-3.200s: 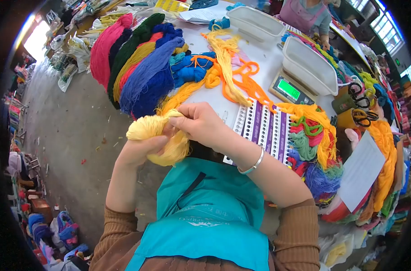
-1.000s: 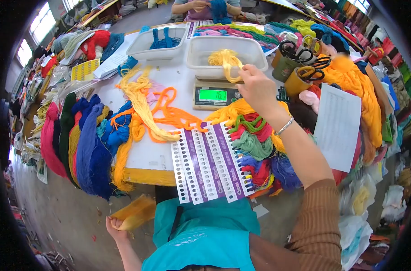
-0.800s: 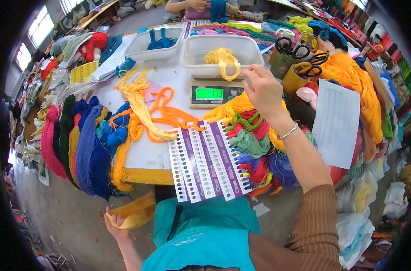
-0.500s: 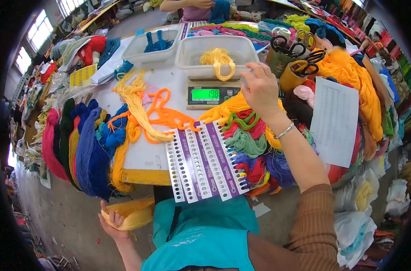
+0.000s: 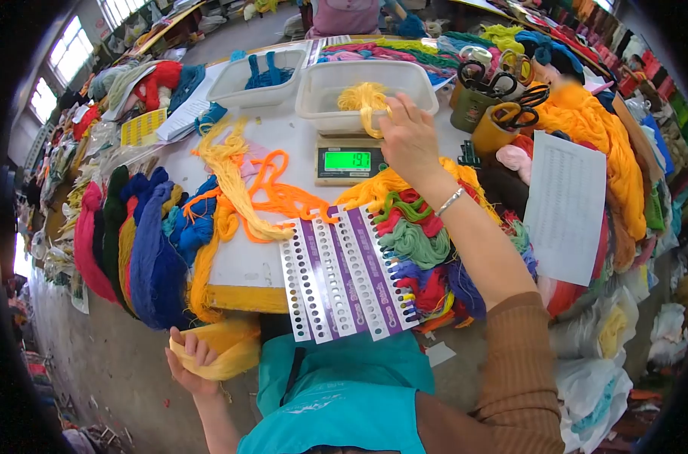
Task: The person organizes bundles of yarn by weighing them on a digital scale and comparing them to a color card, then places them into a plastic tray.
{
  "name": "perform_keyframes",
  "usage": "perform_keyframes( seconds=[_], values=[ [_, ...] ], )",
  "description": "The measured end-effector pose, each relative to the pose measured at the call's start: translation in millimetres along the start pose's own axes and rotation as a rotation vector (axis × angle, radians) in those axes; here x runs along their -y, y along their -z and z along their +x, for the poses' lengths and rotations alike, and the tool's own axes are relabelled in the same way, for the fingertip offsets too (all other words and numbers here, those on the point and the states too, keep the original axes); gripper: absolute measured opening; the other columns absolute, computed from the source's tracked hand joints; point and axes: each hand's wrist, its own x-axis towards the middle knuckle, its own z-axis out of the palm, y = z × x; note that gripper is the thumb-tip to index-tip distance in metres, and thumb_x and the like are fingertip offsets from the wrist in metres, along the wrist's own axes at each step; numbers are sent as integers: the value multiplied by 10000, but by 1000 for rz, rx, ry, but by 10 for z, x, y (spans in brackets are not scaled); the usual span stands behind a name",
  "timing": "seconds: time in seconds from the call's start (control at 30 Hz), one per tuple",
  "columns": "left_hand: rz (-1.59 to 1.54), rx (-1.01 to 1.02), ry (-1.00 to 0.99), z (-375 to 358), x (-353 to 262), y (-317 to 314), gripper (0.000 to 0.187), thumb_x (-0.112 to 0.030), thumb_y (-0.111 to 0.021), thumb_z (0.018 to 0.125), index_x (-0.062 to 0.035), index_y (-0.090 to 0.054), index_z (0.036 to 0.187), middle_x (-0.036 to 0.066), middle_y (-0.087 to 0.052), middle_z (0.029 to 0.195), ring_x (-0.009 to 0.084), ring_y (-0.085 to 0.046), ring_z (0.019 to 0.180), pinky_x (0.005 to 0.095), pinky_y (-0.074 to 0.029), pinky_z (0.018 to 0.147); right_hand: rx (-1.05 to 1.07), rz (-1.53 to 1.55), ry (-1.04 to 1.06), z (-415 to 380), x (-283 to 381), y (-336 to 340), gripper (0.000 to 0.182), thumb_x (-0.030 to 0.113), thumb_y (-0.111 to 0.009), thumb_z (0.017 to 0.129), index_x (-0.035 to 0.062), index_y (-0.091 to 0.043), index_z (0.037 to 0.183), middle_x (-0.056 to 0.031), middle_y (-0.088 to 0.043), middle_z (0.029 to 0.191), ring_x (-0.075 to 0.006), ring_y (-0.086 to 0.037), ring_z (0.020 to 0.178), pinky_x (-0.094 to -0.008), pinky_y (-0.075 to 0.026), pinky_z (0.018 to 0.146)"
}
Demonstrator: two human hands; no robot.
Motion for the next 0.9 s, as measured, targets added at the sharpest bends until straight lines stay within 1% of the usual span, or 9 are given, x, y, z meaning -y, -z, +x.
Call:
perform_keyframes(
  seconds=[0.2, 0.23, 0.3, 0.37, 0.47, 0.57, 0.73, 0.77, 0.9],
  values=[
    [-324, 448, 74, 411, 146, -459, 635, -350, -462, 1048, -217, -154, 1588, 43, -505, 860, 98, -486, 530, 253, -414, 552, -50, -100, 69, 123, 100, -182, 225, 95, -711, 722, 65, -662, 939, -91, -610, 1209, -280, -482, 1275, -434, -416, 973],
    [-374, 524, 95, 474, 160, -512, 668, -356, -461, 1049, -231, -98, 1596, 44, -519, 853, 94, -500, 513, 245, -411, 534, -25, 15, 42, 171, 197, -60, 186, 106, -707, 753, 54, -661, 925, -86, -637, 1084, -257, -549, 1164, -416, -444, 927],
    [-256, 431, 157, 568, 167, -475, 523, -361, -520, 1014, -150, -374, 1470, 24, -487, 721, 98, -478, 462, 254, -375, 460, 3, 134, 21, 281, 425, 255, 154, 117, -703, 783, 43, -660, 911, -81, -664, 959, -233, -617, 1053, -398, -472, 881],
    [22, 324, 275, 715, 172, -576, 294, -274, -555, 984, -46, -620, 1158, 7, -466, 651, 107, -484, 482, 246, -394, 478, 372, 868, -393, 355, 709, 582, 150, 156, -676, 866, 14, -653, 910, -41, -633, 751, -139, -641, 785, -308, -501, 718],
    [467, 170, 475, 867, 405, -979, 265, -247, -548, 984, -10, -643, 1058, -3, -532, 706, 98, -499, 600, 221, -403, 568, 517, 1642, -484, 303, 1108, 930, 191, 185, -641, 942, -2, -679, 936, 29, -597, 712, -23, -543, 621, -205, -446, 551],
    [561, 197, 615, 961, 721, -1386, 220, -229, -546, 998, -26, -629, 987, -1, -572, 772, 73, -520, 719, 198, -398, 629, 774, 1844, -499, 161, 1443, 1330, 222, 164, -573, 990, -29, -674, 1028, 24, -597, 686, -30, -549, 574, -192, -448, 548],
    [430, -65, 613, 889, 1025, -1392, 132, -162, -557, 967, -41, -610, 952, 7, -577, 800, 70, -512, 707, 219, -406, 613, 874, 1830, -567, -220, 1697, 1475, 209, 166, -526, 1012, 0, -650, 984, -10, -648, 772, -52, -612, 703, -206, -502, 631],
    [248, 144, 517, 922, 1053, -1277, 156, -155, -553, 952, -18, -604, 1007, 11, -568, 801, 72, -499, 705, 223, -407, 623, 869, 1811, -641, -262, 1711, 1502, 210, 165, -521, 1013, 4, -656, 1003, -9, -653, 790, -55, -621, 725, -208, -511, 644],
    [149, 162, 421, 883, 1023, -1335, 201, -124, -562, 941, 11, -604, 1084, 5, -539, 778, 71, -485, 698, 233, -413, 634, 779, 1845, -837, -501, 1807, 1379, 234, 146, -528, 994, -5, -683, 1084, -58, -692, 867, -92, -660, 763, -229, -546, 639]
  ],
)
